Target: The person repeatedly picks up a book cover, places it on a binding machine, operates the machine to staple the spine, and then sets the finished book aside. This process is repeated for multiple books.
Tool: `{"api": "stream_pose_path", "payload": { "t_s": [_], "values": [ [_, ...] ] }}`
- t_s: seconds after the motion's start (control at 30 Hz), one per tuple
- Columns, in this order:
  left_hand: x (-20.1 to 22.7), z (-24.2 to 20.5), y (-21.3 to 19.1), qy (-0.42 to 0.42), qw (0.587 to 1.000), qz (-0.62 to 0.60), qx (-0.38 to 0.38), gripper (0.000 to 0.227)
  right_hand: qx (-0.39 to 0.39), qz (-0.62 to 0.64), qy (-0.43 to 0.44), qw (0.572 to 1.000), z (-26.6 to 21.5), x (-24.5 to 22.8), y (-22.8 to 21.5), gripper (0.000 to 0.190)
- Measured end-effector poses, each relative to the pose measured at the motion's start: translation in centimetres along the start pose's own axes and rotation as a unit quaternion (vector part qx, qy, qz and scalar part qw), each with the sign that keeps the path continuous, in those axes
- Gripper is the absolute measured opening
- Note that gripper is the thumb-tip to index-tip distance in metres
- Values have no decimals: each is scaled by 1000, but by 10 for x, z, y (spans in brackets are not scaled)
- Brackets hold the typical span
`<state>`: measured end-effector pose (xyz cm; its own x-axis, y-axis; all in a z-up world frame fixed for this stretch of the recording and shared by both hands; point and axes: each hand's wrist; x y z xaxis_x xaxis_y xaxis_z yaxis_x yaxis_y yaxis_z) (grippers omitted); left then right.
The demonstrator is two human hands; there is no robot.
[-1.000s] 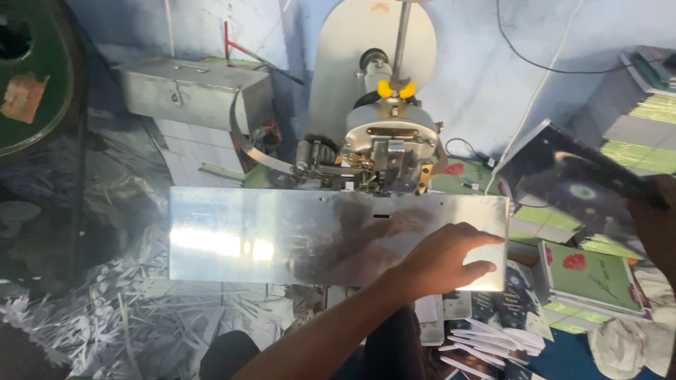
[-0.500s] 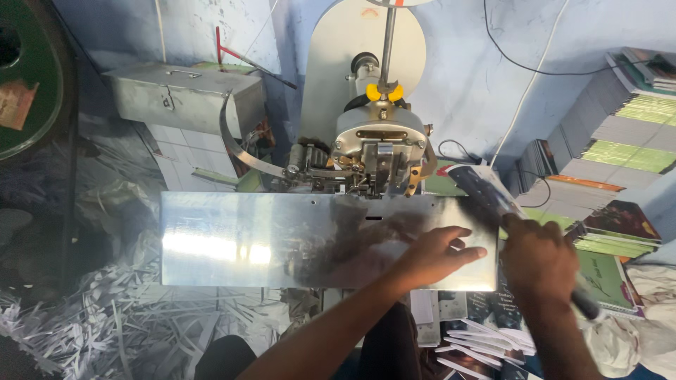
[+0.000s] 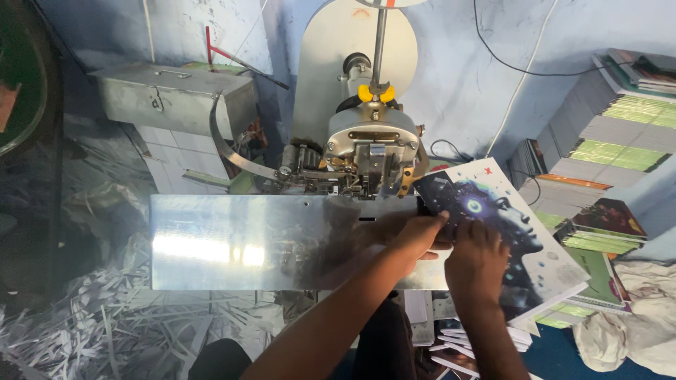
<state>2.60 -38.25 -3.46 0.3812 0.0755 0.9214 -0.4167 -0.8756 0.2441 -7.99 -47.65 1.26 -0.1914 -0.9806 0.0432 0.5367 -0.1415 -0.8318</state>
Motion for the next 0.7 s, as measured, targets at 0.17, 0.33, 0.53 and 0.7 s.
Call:
{"api": "stream_pose_path", "payload": {
  "t_s": [0.17, 0.33, 0.53, 0.7],
  "values": [
    [-7, 18, 10, 14, 991, 59, 118, 49, 64, 17, -12, 998, -9, -12, 6, 44],
    [-11, 18, 8, 74, 979, 69, 178, 40, -38, 105, -15, 994, -12, 1, 4, 69],
    [-3, 7, 4, 54, 982, 52, 173, 37, -27, 168, 14, 985, -34, 45, 18, 44],
    [1, 2, 4, 37, 985, 57, 156, 40, -17, 110, 117, 987, -57, 86, 33, 50]
  ]
}}
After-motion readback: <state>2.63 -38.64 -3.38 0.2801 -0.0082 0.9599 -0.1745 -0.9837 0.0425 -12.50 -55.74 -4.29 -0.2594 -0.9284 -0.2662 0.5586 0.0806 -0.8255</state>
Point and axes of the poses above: each hand's wrist, its own z-axis towards the middle knuckle, its own y-axis out of the palm, x = y × z, and after that the axes turned 3 degrees about -z, right-handed
